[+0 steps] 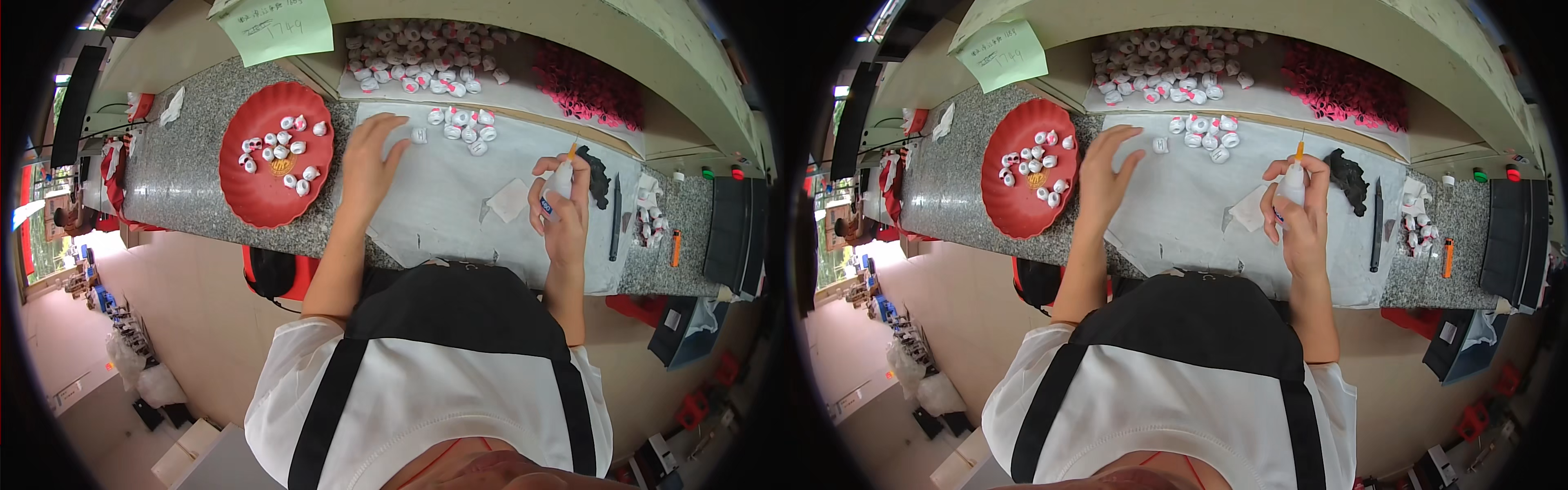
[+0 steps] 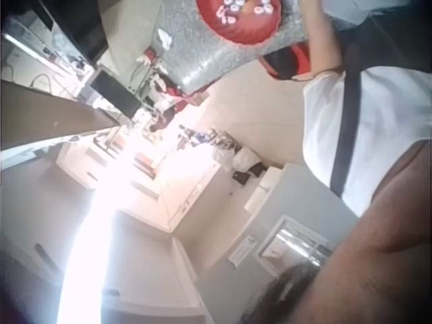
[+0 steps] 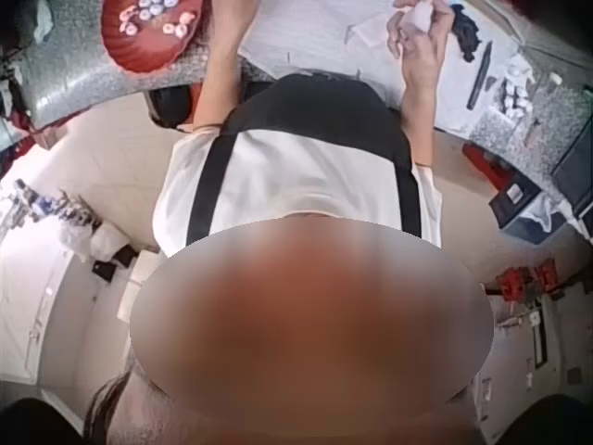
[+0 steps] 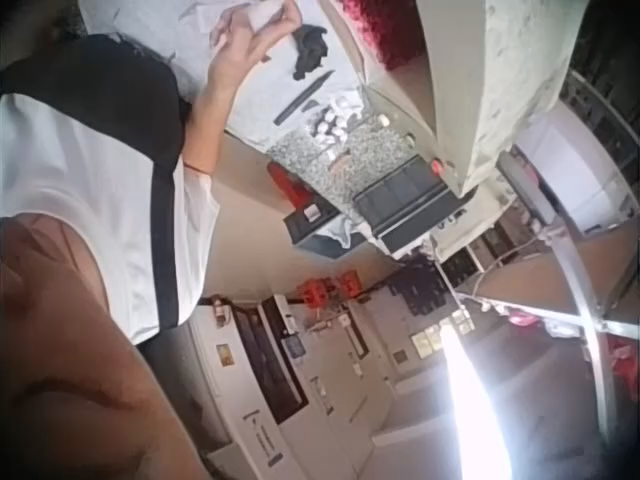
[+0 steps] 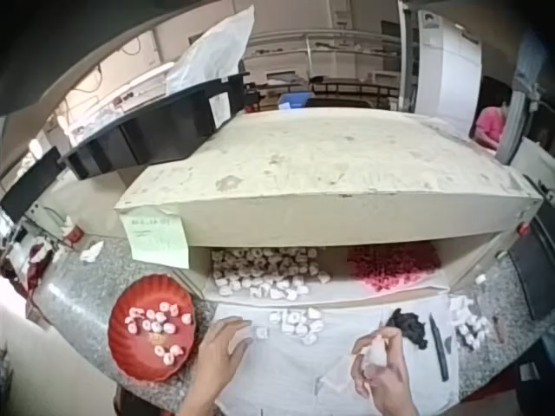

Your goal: Assembling small Hello Kitty figurines using a glue bottle at a factory workbench.

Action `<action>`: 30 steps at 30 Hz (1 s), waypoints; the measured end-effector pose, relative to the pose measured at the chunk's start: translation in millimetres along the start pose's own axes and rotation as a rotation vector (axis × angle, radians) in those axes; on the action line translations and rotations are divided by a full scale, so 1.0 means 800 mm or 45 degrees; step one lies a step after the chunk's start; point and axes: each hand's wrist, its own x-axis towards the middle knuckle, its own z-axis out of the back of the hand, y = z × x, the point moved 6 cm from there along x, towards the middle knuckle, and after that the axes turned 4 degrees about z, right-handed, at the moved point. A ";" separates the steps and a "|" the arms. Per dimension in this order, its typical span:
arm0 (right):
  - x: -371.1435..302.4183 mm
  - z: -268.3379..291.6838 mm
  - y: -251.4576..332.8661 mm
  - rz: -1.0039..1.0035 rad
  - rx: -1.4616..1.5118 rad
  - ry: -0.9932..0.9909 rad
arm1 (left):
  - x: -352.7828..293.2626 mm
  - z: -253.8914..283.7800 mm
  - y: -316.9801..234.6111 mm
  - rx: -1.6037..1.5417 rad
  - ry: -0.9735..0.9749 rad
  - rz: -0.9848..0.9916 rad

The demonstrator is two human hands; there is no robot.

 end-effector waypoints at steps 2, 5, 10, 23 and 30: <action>-0.004 -0.001 0.006 -0.003 0.062 0.066 | 0.000 -0.035 -0.003 0.045 0.100 0.012; -0.012 0.002 0.008 -0.035 0.068 0.129 | 0.000 -0.052 0.003 -0.074 0.259 0.088; -0.019 0.004 0.029 0.110 0.016 0.020 | -0.006 -0.049 -0.012 -1.187 0.372 0.357; -0.032 0.009 0.095 0.723 0.033 -0.310 | -0.029 -0.059 -0.114 -2.021 0.758 0.624; -0.050 -0.022 0.106 1.098 -0.573 -0.198 | -0.024 -0.046 -0.119 -1.836 0.627 0.486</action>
